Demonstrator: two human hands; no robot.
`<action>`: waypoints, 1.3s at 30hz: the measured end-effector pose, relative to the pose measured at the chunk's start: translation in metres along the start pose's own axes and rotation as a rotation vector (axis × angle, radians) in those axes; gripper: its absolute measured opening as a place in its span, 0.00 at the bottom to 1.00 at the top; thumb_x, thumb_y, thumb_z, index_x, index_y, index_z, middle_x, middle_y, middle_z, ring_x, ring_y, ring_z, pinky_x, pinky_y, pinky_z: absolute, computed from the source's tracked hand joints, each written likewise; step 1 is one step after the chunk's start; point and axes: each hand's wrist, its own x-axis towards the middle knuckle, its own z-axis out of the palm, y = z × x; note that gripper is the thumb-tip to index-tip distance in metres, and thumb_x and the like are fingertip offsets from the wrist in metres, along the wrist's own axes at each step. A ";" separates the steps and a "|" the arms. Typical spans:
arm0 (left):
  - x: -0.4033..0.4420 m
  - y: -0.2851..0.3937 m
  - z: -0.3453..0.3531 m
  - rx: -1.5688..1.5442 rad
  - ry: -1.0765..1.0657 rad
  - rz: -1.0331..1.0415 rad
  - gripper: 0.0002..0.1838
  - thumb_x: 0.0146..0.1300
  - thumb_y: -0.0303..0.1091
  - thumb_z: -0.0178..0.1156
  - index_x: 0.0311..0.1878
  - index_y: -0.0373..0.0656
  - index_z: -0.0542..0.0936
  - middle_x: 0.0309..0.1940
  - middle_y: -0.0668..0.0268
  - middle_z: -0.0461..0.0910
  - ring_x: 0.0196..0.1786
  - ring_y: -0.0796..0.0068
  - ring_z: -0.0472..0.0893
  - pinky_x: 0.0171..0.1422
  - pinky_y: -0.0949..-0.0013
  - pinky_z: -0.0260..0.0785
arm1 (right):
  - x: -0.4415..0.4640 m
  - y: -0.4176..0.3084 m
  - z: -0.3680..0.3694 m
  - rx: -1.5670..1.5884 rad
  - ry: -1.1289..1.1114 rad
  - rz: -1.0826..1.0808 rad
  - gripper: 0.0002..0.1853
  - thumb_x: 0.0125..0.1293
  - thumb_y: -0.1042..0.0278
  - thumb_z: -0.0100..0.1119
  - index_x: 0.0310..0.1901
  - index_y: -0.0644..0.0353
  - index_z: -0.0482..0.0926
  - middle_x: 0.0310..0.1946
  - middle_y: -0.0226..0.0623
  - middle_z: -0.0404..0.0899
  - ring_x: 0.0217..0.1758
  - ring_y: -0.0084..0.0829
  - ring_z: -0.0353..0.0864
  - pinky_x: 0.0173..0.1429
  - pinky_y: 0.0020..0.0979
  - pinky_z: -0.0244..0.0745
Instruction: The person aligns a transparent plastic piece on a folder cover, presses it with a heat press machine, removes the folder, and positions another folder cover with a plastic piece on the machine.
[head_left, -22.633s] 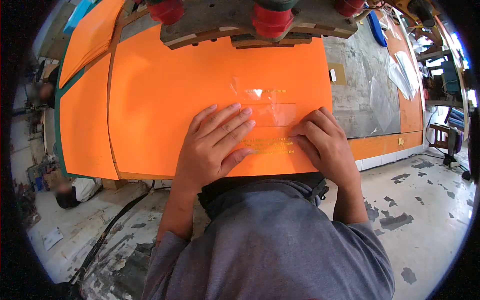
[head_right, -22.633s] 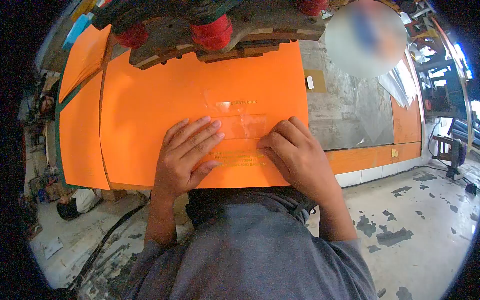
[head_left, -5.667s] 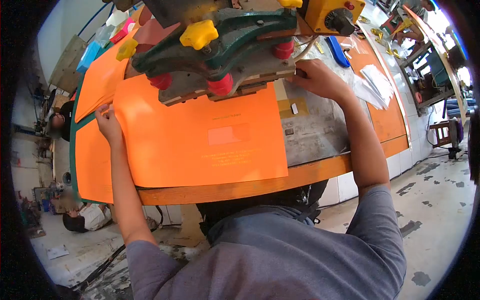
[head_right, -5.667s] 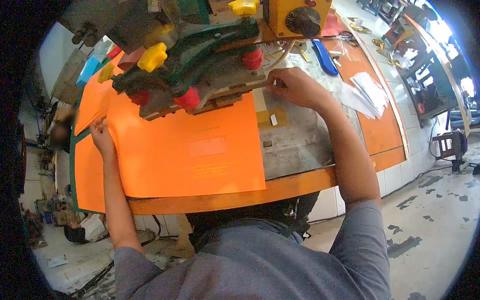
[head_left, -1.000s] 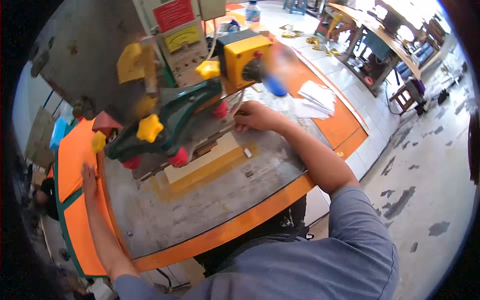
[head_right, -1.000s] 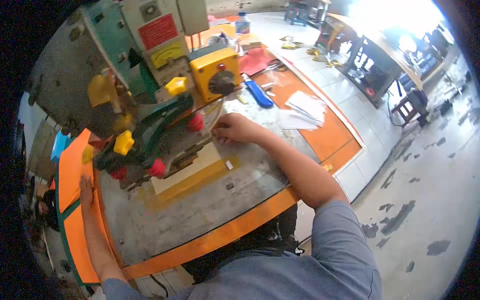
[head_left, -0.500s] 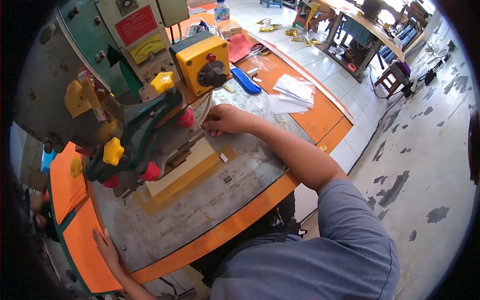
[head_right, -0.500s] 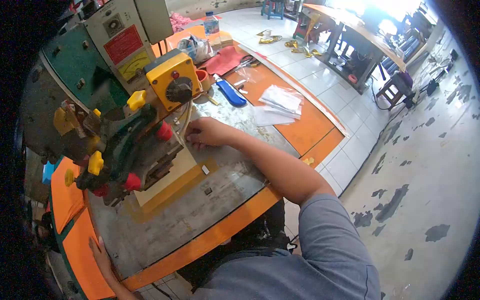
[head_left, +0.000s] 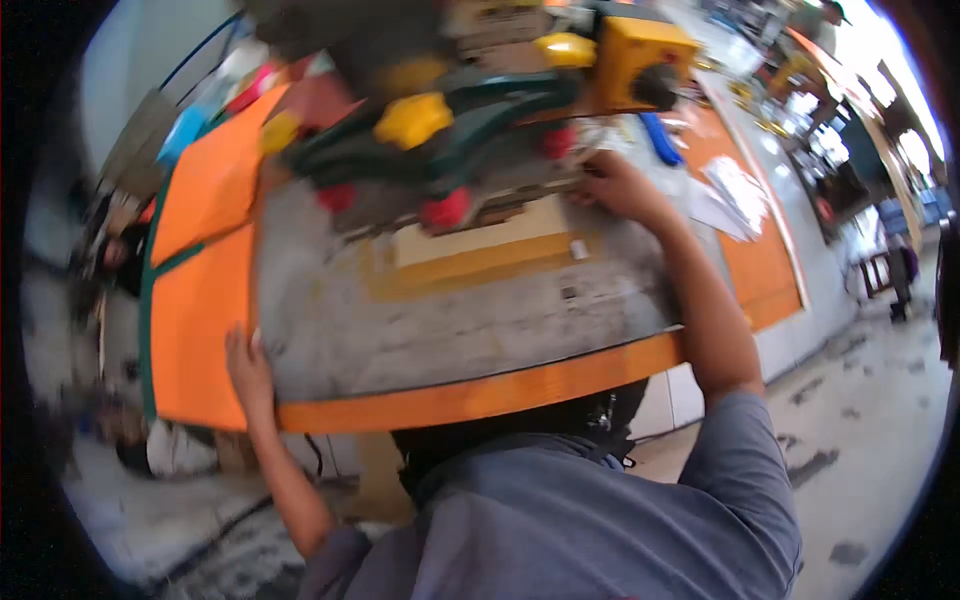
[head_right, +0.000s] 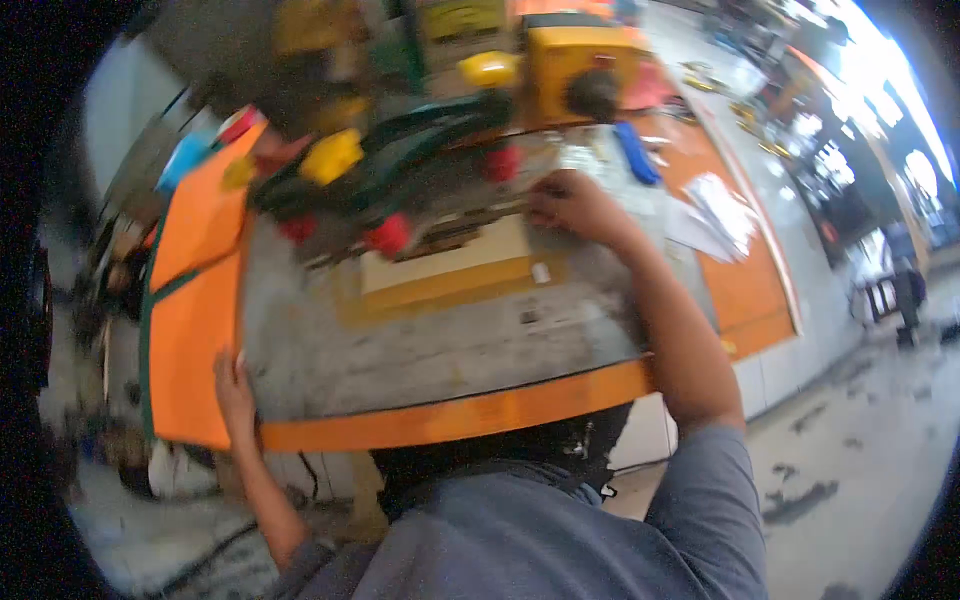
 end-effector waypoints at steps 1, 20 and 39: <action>-0.001 0.010 -0.007 0.018 -0.018 -0.024 0.30 0.86 0.48 0.53 0.79 0.36 0.73 0.78 0.39 0.71 0.83 0.39 0.65 0.87 0.47 0.57 | 0.001 0.003 -0.003 -0.004 -0.006 -0.008 0.14 0.80 0.65 0.64 0.55 0.69 0.86 0.42 0.37 0.90 0.42 0.24 0.89 0.49 0.31 0.86; 0.010 0.010 -0.024 0.076 0.041 0.047 0.23 0.79 0.41 0.61 0.70 0.37 0.81 0.64 0.48 0.85 0.68 0.47 0.82 0.73 0.50 0.74 | 0.002 0.005 -0.009 -0.059 -0.021 0.058 0.12 0.81 0.71 0.59 0.58 0.68 0.79 0.49 0.37 0.89 0.45 0.22 0.88 0.50 0.25 0.83; 0.035 -0.005 -0.029 0.296 -0.027 0.091 0.30 0.72 0.28 0.62 0.77 0.41 0.73 0.38 0.46 0.89 0.45 0.41 0.88 0.50 0.44 0.81 | -0.004 -0.008 -0.007 -0.074 -0.009 0.058 0.13 0.81 0.71 0.57 0.59 0.70 0.82 0.49 0.35 0.88 0.46 0.22 0.87 0.52 0.26 0.84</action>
